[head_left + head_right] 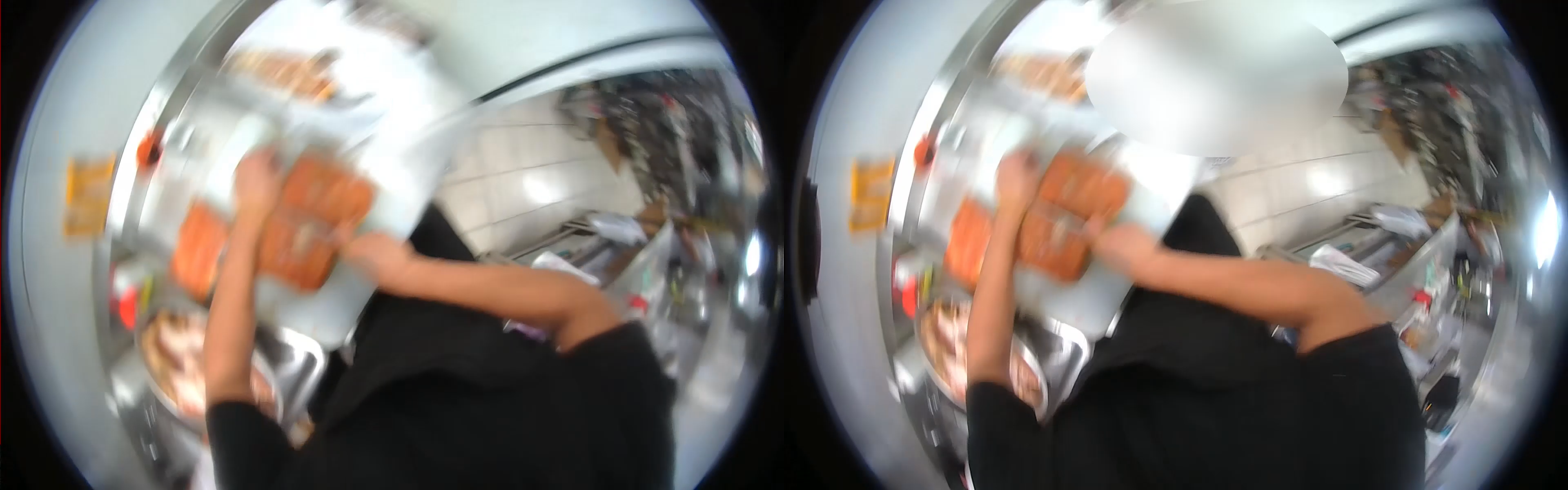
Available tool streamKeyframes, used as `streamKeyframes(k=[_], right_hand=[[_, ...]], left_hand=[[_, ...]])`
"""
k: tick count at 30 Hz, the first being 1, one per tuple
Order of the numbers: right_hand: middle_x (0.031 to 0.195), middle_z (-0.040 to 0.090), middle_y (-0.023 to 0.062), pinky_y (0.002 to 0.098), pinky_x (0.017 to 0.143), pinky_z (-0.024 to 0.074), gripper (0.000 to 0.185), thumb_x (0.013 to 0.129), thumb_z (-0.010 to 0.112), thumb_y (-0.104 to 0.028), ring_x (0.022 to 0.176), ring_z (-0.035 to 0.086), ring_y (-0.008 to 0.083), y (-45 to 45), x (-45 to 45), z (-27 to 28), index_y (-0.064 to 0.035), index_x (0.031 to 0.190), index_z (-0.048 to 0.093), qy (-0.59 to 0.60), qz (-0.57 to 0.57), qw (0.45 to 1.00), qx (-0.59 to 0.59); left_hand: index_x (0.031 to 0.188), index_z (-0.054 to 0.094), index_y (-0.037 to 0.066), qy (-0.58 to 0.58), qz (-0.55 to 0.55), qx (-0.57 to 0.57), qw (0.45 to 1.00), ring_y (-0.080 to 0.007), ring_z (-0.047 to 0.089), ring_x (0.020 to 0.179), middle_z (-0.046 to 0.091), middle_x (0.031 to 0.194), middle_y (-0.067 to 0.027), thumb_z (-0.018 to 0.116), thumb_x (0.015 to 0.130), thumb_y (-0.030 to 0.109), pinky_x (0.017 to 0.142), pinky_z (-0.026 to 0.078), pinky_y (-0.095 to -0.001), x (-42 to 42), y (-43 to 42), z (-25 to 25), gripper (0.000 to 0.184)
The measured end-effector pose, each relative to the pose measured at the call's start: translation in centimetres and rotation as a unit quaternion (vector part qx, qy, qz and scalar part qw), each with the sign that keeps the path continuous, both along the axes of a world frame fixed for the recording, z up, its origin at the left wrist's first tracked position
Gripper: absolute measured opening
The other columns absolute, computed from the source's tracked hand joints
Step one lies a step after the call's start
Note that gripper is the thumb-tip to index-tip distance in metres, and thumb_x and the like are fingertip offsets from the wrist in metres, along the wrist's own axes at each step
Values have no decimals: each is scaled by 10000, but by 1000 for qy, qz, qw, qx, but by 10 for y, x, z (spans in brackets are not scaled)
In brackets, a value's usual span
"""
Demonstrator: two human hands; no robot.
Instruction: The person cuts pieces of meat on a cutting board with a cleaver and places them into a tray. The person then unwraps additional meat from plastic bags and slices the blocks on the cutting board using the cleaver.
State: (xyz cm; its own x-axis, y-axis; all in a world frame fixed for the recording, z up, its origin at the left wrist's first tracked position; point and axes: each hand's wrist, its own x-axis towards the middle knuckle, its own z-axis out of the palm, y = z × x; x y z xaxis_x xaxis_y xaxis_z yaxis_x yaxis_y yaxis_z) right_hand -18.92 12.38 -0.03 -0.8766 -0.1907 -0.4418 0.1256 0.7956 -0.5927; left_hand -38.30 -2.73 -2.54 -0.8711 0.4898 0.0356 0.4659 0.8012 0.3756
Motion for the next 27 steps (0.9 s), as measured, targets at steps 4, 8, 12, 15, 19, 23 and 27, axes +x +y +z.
streamKeyframes(k=[4, 8, 12, 15, 19, 23, 27], right_hand=[[854, 628, 232, 478, 726, 489, 494, 985, 221, -407, 821, 608, 412, -2, 9, -1, -10, 978, 515, -35, -182, 968, -171], [795, 624, 249, 484, 664, 512, 344, 947, 357, -239, 760, 637, 396, 1, 3, -11, 46, 1089, 488, 102, -113, 972, -177], [950, 623, 256, 467, 789, 500, 439, 941, 314, -240, 877, 617, 407, -10, -11, -43, -78, 1346, 363, 171, -29, 979, -109], [902, 635, 235, 498, 715, 509, 423, 906, 334, -168, 805, 632, 389, -1, -13, -24, -31, 1302, 390, 145, 23, 985, -88], [829, 654, 216, 456, 583, 519, 304, 865, 444, -126, 713, 657, 349, 26, 5, -17, 92, 1068, 507, 198, 26, 966, -166], [768, 641, 198, 448, 540, 508, 215, 853, 430, -50, 690, 649, 320, 60, 20, -27, 43, 1006, 548, 143, 50, 985, -85], [783, 639, 188, 483, 625, 505, 216, 805, 551, -96, 742, 644, 365, 140, 35, 21, 3, 994, 520, 73, 123, 989, -38]], left_hand=[[856, 643, -5, -88, 2, 119, 989, -345, 593, 727, 626, 746, -186, 477, 786, 81, 693, 462, -453, 6, 12, 12, 200], [1039, 570, -55, 70, 23, 204, 976, -316, 539, 995, 581, 1031, -205, 421, 795, -18, 907, 406, -371, -4, -8, -13, 288], [1197, 462, -65, 108, 185, 282, 935, -350, 504, 1107, 536, 1120, -231, 448, 823, 4, 1007, 372, -389, 38, -30, 16, 381], [1234, 507, -7, -15, 259, -47, 965, -413, 396, 1250, 406, 1369, -262, 664, 799, 477, 1023, 282, -611, 96, -23, 110, 670], [1191, 473, -55, 57, 206, 63, 975, -357, 497, 1110, 513, 1159, -235, 534, 880, 200, 989, 367, -430, 100, -34, 5, 406], [1447, 219, 1, 143, 170, 166, 961, -274, 590, 912, 531, 1212, -255, 516, 925, 281, 812, 475, -383, 107, -56, -36, 663], [1036, 614, 66, -19, 342, 120, 932, -310, 621, 774, 656, 932, -171, 524, 883, 214, 816, 471, -437, 159, -45, -18, 231]])
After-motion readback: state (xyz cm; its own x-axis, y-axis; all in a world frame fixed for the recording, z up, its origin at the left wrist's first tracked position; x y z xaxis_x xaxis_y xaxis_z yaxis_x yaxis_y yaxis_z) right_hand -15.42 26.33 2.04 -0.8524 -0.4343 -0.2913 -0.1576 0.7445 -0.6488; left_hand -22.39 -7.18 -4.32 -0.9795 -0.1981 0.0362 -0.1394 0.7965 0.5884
